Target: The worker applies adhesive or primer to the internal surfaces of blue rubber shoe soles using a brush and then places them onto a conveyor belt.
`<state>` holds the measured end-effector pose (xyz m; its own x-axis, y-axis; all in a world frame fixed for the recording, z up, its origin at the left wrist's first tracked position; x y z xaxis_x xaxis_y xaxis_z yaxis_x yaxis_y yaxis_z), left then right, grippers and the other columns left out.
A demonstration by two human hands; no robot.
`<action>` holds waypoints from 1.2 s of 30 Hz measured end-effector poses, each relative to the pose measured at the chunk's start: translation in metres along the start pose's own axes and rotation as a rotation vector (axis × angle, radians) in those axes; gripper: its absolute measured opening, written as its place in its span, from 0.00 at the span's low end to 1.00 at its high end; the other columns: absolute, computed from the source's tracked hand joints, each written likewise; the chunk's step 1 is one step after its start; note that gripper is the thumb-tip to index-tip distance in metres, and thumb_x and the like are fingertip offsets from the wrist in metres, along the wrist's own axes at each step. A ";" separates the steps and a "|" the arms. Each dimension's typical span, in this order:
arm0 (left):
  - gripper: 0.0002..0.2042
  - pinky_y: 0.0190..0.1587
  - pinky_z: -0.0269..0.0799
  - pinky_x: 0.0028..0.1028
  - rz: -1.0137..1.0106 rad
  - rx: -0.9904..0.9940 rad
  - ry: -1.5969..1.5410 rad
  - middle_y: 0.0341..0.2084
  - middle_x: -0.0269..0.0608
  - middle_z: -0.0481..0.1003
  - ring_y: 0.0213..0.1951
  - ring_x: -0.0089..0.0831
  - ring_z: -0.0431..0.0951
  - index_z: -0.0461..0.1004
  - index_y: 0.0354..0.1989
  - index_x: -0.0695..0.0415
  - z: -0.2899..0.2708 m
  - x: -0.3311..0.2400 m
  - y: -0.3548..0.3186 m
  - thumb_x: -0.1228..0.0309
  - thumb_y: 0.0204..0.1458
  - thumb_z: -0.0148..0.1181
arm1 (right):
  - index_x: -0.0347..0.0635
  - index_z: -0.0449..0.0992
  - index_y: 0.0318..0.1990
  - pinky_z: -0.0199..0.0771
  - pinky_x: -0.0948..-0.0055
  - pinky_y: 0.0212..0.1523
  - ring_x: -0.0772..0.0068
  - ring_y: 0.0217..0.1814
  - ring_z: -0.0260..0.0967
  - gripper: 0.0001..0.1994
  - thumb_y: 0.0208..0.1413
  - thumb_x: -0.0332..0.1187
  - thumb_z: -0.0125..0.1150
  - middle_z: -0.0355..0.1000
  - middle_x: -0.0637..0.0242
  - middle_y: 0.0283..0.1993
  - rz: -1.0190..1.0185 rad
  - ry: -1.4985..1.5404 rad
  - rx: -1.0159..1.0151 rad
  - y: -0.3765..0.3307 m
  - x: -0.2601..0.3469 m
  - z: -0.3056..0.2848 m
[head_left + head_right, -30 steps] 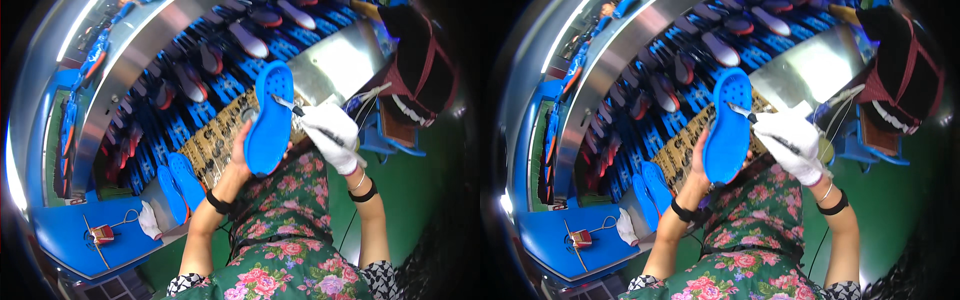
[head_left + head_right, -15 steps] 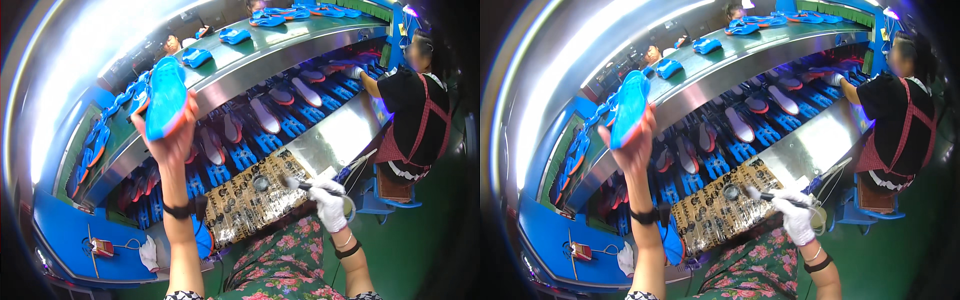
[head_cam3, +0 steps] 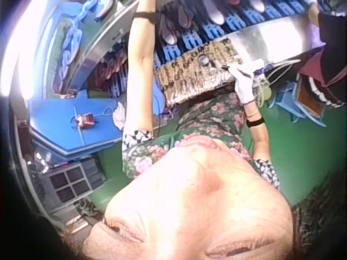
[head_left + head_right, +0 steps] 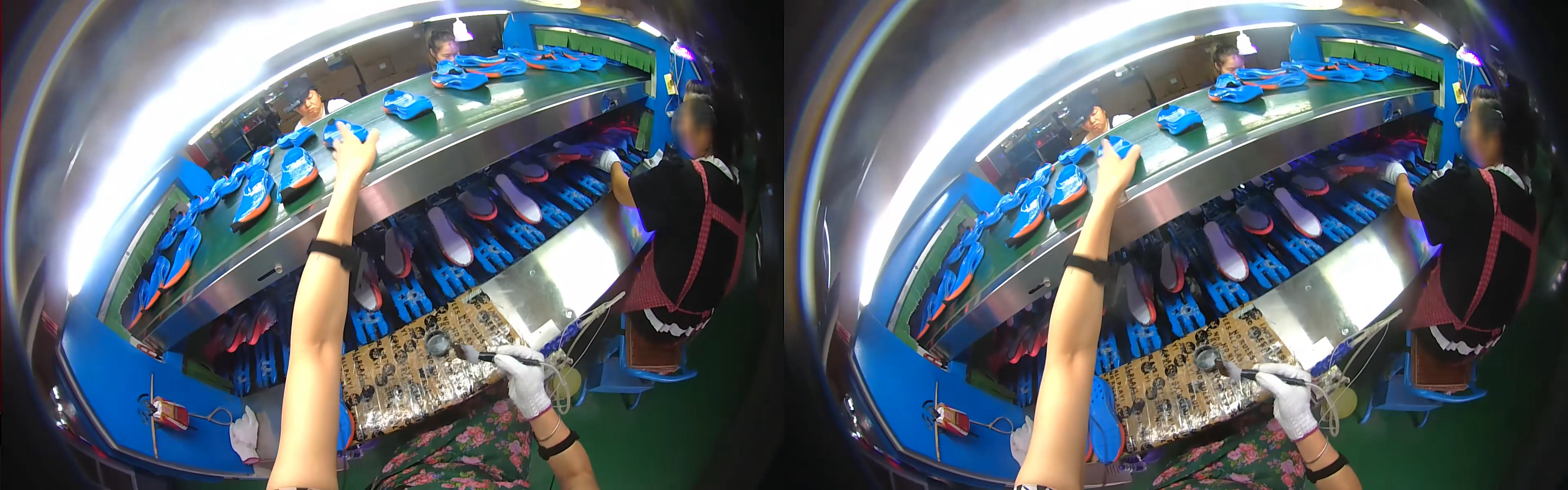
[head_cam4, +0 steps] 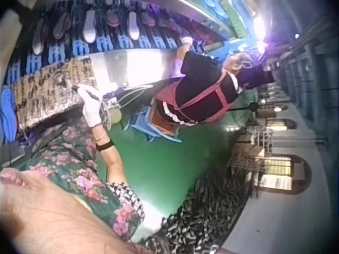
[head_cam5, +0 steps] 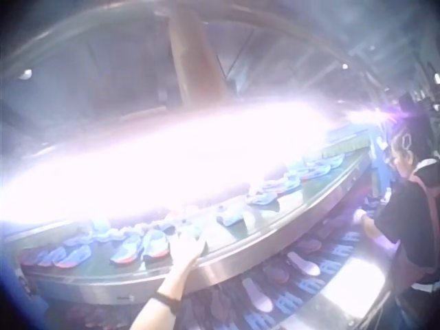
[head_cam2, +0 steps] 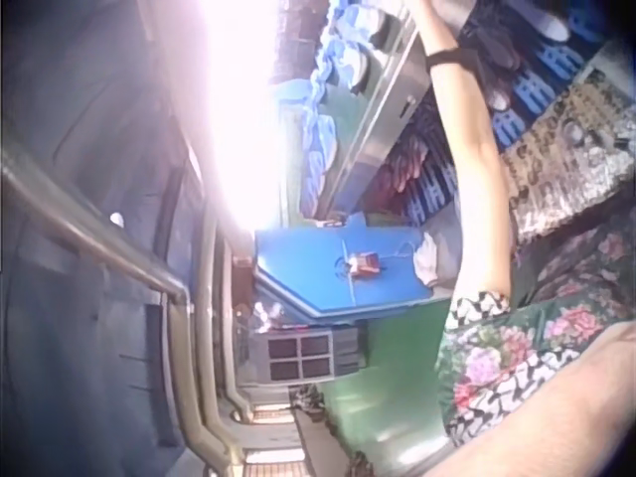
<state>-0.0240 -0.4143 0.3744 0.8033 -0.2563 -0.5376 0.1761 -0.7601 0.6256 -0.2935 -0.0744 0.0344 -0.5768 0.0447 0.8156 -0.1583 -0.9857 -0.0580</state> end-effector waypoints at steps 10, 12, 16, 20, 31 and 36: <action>0.27 0.60 0.66 0.48 -0.018 -0.155 -0.015 0.54 0.70 0.65 0.53 0.61 0.70 0.73 0.47 0.57 -0.004 0.019 0.017 0.51 0.44 0.72 | 0.31 0.82 0.41 0.78 0.79 0.38 0.73 0.37 0.79 0.08 0.53 0.17 0.65 0.82 0.58 0.40 -0.022 0.141 -0.068 -0.007 -0.009 -0.017; 0.26 0.56 0.65 0.42 -0.004 -0.186 -0.310 0.48 0.63 0.66 0.48 0.52 0.69 0.77 0.40 0.57 -0.030 0.032 0.000 0.47 0.44 0.74 | 0.31 0.82 0.42 0.75 0.80 0.36 0.75 0.35 0.76 0.08 0.54 0.18 0.65 0.81 0.60 0.39 0.020 0.161 -0.106 -0.013 -0.005 -0.015; 0.15 0.48 0.65 0.32 0.350 -0.348 -0.288 0.35 0.44 0.68 0.41 0.35 0.69 0.72 0.25 0.61 -0.075 -0.001 -0.105 0.65 0.54 0.71 | 0.31 0.82 0.42 0.72 0.81 0.35 0.78 0.32 0.73 0.08 0.54 0.19 0.65 0.81 0.62 0.38 0.033 0.232 -0.158 -0.015 -0.003 -0.023; 0.25 0.50 0.76 0.36 0.184 -0.364 -0.490 0.56 0.44 0.61 0.50 0.34 0.74 0.69 0.57 0.59 -0.104 0.001 -0.213 0.76 0.49 0.70 | 0.32 0.81 0.42 0.74 0.81 0.35 0.77 0.34 0.74 0.07 0.55 0.19 0.63 0.81 0.60 0.41 0.024 0.214 -0.110 -0.021 0.008 -0.016; 0.31 0.56 0.76 0.41 -0.745 0.554 -1.539 0.50 0.52 0.77 0.50 0.44 0.80 0.66 0.61 0.67 0.025 0.062 -0.411 0.71 0.44 0.63 | 0.35 0.83 0.41 0.77 0.79 0.43 0.75 0.40 0.77 0.09 0.53 0.19 0.65 0.81 0.58 0.45 -0.193 -0.043 0.075 -0.039 0.085 0.043; 0.45 0.68 0.64 0.47 -0.850 0.612 -1.654 0.65 0.49 0.67 0.62 0.46 0.71 0.57 0.70 0.63 0.050 0.065 -0.490 0.44 0.53 0.66 | 0.34 0.83 0.39 0.80 0.68 0.50 0.67 0.46 0.80 0.09 0.49 0.21 0.72 0.82 0.55 0.43 -0.540 -0.444 0.315 -0.031 0.088 0.072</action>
<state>-0.0863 -0.0887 0.0050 -0.6685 0.2889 -0.6853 -0.3146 -0.9448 -0.0914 -0.2815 -0.0519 0.1491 -0.0975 0.5293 0.8428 -0.0526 -0.8484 0.5267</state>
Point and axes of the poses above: each hand's wrist, its own y-axis towards the middle knuckle, its own z-axis out of the palm, x = y × z, the point moved 5 cm from there along y, towards the middle knuckle
